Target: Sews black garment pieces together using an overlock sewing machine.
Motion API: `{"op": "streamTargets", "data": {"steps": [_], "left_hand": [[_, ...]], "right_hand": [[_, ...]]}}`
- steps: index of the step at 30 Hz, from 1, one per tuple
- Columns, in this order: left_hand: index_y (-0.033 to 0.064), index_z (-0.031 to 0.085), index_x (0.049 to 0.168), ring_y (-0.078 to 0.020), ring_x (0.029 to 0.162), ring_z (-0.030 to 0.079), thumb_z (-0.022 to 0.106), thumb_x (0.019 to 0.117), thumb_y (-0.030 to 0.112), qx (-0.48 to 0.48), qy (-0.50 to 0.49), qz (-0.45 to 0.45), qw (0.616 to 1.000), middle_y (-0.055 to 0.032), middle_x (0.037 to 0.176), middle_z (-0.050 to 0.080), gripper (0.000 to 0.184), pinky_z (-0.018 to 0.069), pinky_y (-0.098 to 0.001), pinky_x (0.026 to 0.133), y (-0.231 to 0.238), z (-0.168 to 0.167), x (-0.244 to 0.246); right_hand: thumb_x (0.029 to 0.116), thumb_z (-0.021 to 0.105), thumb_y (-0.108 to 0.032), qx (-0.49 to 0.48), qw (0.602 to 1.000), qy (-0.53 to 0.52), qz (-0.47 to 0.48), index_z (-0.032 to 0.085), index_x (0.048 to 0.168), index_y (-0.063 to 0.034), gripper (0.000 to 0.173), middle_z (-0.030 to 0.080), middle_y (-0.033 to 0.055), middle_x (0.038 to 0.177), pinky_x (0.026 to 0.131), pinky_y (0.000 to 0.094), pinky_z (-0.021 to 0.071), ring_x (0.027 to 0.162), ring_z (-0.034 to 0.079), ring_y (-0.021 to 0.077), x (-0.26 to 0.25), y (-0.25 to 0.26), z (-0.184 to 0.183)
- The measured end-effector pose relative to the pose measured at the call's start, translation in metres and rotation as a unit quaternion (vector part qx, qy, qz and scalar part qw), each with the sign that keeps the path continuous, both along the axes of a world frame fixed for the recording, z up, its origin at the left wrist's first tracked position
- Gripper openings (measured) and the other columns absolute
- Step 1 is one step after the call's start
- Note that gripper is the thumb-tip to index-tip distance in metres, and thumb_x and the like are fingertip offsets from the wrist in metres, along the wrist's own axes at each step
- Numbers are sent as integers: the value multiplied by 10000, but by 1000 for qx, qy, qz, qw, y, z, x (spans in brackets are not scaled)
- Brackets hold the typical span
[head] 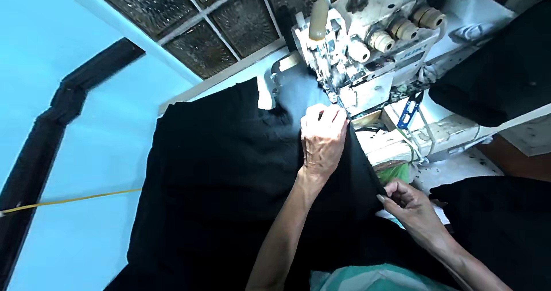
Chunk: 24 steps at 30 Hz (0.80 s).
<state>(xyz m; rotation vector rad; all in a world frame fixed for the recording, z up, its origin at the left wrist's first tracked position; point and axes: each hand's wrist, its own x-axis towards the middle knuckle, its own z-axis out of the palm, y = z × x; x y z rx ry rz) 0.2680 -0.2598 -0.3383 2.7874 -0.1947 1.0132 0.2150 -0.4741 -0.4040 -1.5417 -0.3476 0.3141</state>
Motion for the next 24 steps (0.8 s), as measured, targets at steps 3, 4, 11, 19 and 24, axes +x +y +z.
{"op": "streamTargets", "data": {"steps": [3, 4, 11, 19, 24], "left_hand": [[4, 774, 1025, -342, 1092, 626, 674, 953, 87, -8, -7, -5, 1000, -144, 1114, 735, 149, 469, -440, 895, -2, -1, 0], [3, 771, 1020, -339, 1087, 625, 675, 953, 84, -8, -7, -5, 1000, -144, 1106, 733, 143, 468, -438, 895, -2, -1, 0], [10, 784, 1006, -326, 1056, 642, 678, 927, 48, -10, -19, 2, 1000, -136, 1077, 744, 137, 479, -420, 881, -4, -3, 1], [1, 742, 1108, -353, 1020, 627, 648, 959, 119, 37, 2, 53, 998, -172, 1035, 678, 212, 480, -469, 829, -5, -5, 7], [-1, 685, 1274, -359, 1205, 610, 640, 962, 155, 32, -6, 51, 998, -200, 1224, 674, 352, 438, -489, 1048, -2, -21, 2]], "right_hand": [[902, 596, -88, -35, 998, -41, -20, 596, 913, -76, 16, 602, -92, 775, 620, 94, 465, 672, 555, -81, 11, 15, 6], [906, 591, -98, -49, 997, -47, -26, 597, 922, -63, 39, 598, -79, 772, 607, 96, 459, 661, 548, -79, 15, 20, 8], [908, 600, -106, -140, 983, -89, -74, 604, 919, -27, 80, 560, -22, 705, 579, 166, 401, 604, 485, -22, 49, 54, 19], [896, 677, -56, -154, 960, -189, -136, 614, 963, 8, 113, 569, 88, 687, 523, 349, 436, 554, 517, 170, 86, 87, 25], [945, 667, -86, -127, 966, -186, -127, 622, 1090, 30, 191, 642, 163, 821, 603, 430, 521, 670, 628, 257, 91, 92, 19]]}}
